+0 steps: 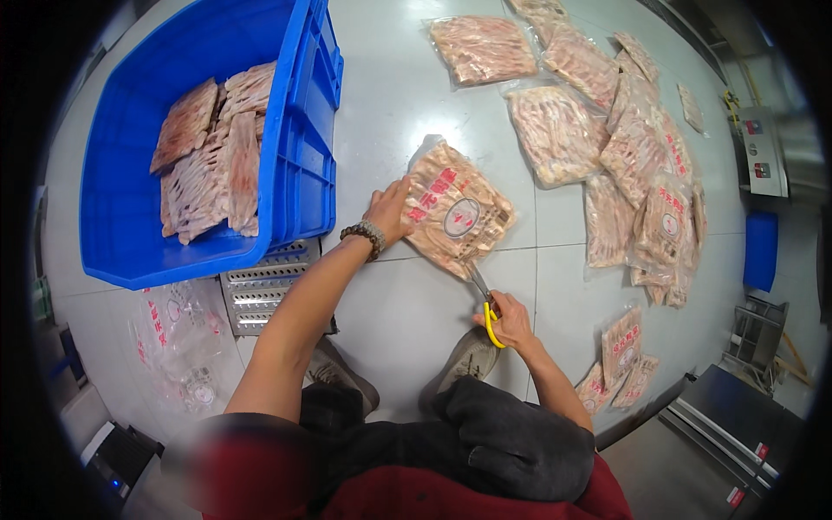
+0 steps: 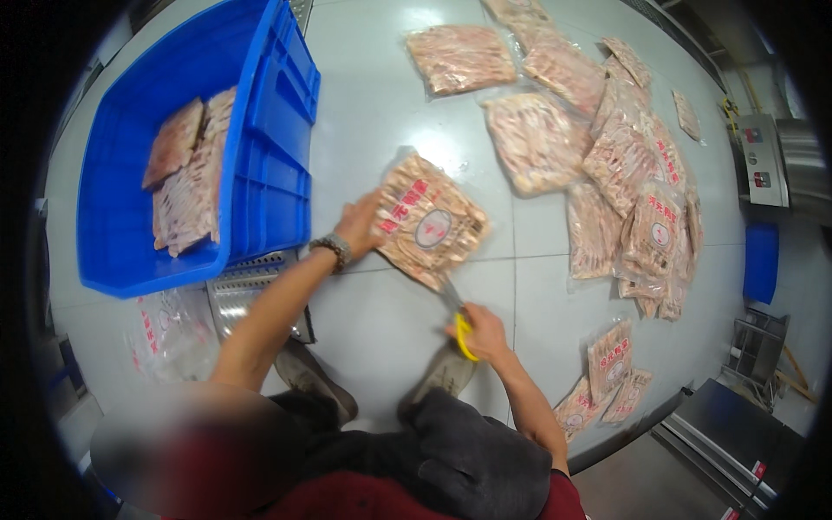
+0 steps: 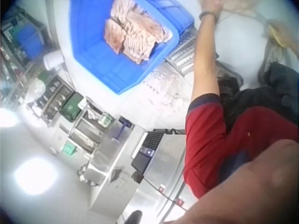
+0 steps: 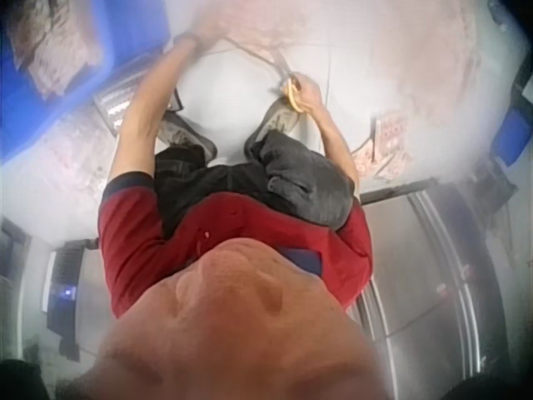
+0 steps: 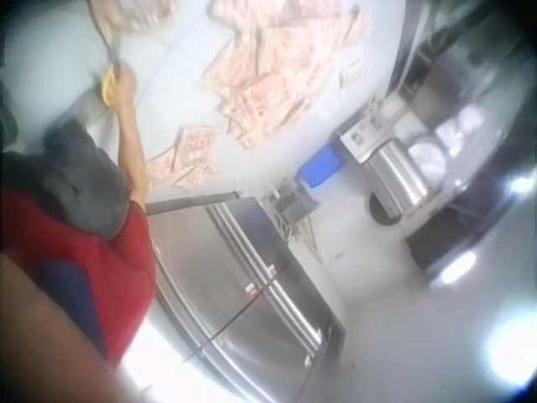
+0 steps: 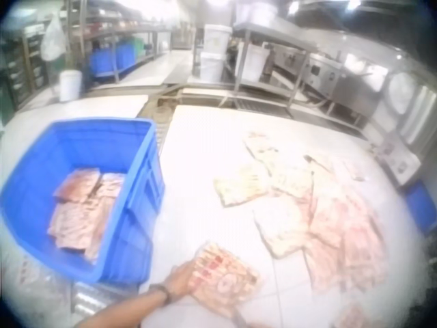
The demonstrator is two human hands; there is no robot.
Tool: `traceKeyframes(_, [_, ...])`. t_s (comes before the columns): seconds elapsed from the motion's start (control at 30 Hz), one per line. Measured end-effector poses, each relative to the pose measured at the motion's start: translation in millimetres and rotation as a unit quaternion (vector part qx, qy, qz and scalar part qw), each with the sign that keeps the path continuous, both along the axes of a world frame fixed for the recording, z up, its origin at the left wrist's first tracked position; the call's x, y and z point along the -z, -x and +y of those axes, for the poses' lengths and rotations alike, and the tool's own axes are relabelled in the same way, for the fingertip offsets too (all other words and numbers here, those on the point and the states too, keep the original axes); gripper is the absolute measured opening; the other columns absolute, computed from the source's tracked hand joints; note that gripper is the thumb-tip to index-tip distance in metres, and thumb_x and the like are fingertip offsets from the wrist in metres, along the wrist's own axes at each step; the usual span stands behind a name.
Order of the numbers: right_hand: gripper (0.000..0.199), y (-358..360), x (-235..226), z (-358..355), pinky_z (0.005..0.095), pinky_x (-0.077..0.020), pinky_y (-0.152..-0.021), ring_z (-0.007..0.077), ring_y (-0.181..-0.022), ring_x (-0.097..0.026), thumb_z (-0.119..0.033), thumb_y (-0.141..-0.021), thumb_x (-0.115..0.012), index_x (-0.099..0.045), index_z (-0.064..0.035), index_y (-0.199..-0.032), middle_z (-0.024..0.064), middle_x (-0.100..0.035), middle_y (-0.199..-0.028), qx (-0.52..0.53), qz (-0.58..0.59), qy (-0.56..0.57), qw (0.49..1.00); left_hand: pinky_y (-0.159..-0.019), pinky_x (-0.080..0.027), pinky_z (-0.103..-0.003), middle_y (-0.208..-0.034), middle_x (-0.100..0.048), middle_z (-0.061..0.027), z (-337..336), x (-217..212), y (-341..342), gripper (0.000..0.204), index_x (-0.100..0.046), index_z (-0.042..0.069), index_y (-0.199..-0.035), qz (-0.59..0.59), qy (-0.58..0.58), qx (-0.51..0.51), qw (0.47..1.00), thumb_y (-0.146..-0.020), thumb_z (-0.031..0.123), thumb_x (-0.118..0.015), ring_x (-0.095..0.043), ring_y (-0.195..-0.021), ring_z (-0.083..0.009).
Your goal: The person uses yellow-handled scissors to cut open vacuum-sealed packages of raw meat. After opening each package, the person removes the meat and places it into a blue plastic crate, discarding the empty plastic packaging.
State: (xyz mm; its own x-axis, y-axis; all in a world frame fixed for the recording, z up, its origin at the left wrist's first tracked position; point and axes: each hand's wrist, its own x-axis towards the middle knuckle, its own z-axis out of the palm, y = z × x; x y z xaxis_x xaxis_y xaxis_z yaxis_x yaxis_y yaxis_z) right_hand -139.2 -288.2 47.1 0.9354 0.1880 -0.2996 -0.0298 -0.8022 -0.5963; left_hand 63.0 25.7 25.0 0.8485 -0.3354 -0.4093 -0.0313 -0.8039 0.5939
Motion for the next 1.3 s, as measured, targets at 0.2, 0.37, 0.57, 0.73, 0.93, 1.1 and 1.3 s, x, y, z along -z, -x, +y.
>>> traceKeyframes(0.2, [0.061,4.0,7.9,-3.0,0.0395,-0.0523,-0.066,0.0274,-0.074,-0.064,-0.044,-0.074,-0.086,-0.062,-0.0034,-0.112,0.013,-0.064,-0.084,-0.045,-0.111,0.051,0.991,-0.118,-0.033,-0.046,-0.159,-0.033,-0.0186,1.7,-5.6,-2.2,0.102,-0.02,0.005,-0.158,0.007,0.012,0.01,1.0,-0.079,0.018,-0.082,-0.038,-0.136,-0.0438])
traceKeyframes(0.37, [0.059,4.4,11.0,7.0,0.0387,-0.0517,-0.065,0.0262,-0.072,-0.062,-0.044,-0.075,-0.085,-0.062,-0.0039,-0.111,0.0129,-0.063,-0.083,0.005,-0.068,-0.004,0.998,-0.116,-0.035,-0.046,-0.159,-0.033,-0.0165,0.3,-1.2,-0.5,0.103,-0.019,0.006,-0.158,-0.005,0.016,0.006,1.0,-0.078,0.017,-0.082,-0.04,-0.134,-0.0421])
traceKeyframes(0.57, [0.055,-69.0,-16.7,47.7,0.0344,-0.0517,-0.061,0.0193,-0.064,-0.059,-0.051,-0.087,-0.073,-0.062,-0.0045,-0.115,0.0098,-0.063,-0.083,0.093,0.135,-0.131,0.978,-0.113,-0.04,-0.045,-0.158,-0.032,-0.0103,-3.2,3.4,5.8,0.106,-0.016,0.009,-0.159,-0.004,0.006,0.025,1.0,-0.078,0.017,-0.083,-0.041,-0.131,-0.0402])
traceKeyframes(0.73, [0.068,-73.8,-41.8,36.0,0.032,-0.053,-0.06,0.0174,-0.063,-0.062,-0.065,-0.102,-0.037,-0.057,-0.0044,-0.124,0.0064,-0.065,-0.087,0.189,0.363,-0.338,0.848,-0.113,-0.04,-0.045,-0.158,-0.033,-0.0098,-0.5,5.3,11.3,0.106,-0.016,0.009,-0.159,-0.008,0.015,0.02,1.0,-0.078,0.02,-0.083,-0.042,-0.13,-0.0404])
traceKeyframes(0.93, [0.09,-31.1,-31.8,-6.7,0.0354,-0.0541,-0.067,0.0196,-0.074,-0.066,-0.079,-0.095,-0.017,-0.056,-0.0064,-0.131,0.0123,-0.07,-0.098,0.216,0.49,-0.34,0.773,-0.113,-0.04,-0.045,-0.159,-0.032,-0.0089,-3.9,5.1,6.8,0.107,-0.015,0.01,-0.16,-0.001,0.013,0.026,1.0,-0.078,0.018,-0.083,-0.042,-0.131,-0.0392])
traceKeyframes(1.1, [0.091,-45.4,-37.5,-3.9,0.0334,-0.0533,-0.063,0.0191,-0.07,-0.065,-0.081,-0.094,-0.019,-0.059,-0.0047,-0.124,0.0118,-0.07,-0.09,0.219,0.49,-0.4,0.744,-0.113,-0.04,-0.045,-0.157,-0.033,-0.0098,-3.8,5.1,11.0,0.106,-0.015,0.008,-0.159,-0.005,0.019,0.016,1.0,-0.078,0.015,-0.082,-0.041,-0.132,-0.0392])
traceKeyframes(1.3, [0.043,-28.9,-26.7,9.4,0.0321,-0.0516,-0.064,0.014,-0.066,-0.06,-0.042,-0.103,-0.053,-0.06,-0.0011,-0.115,0.006,-0.064,-0.078,0.16,0.36,-0.226,0.891,-0.113,-0.04,-0.044,-0.156,-0.034,-0.0125,-3.4,2.6,10.0,0.106,-0.015,0.006,-0.159,-0.004,0.013,0.017,1.0,-0.077,0.012,-0.082,-0.042,-0.131,-0.04])
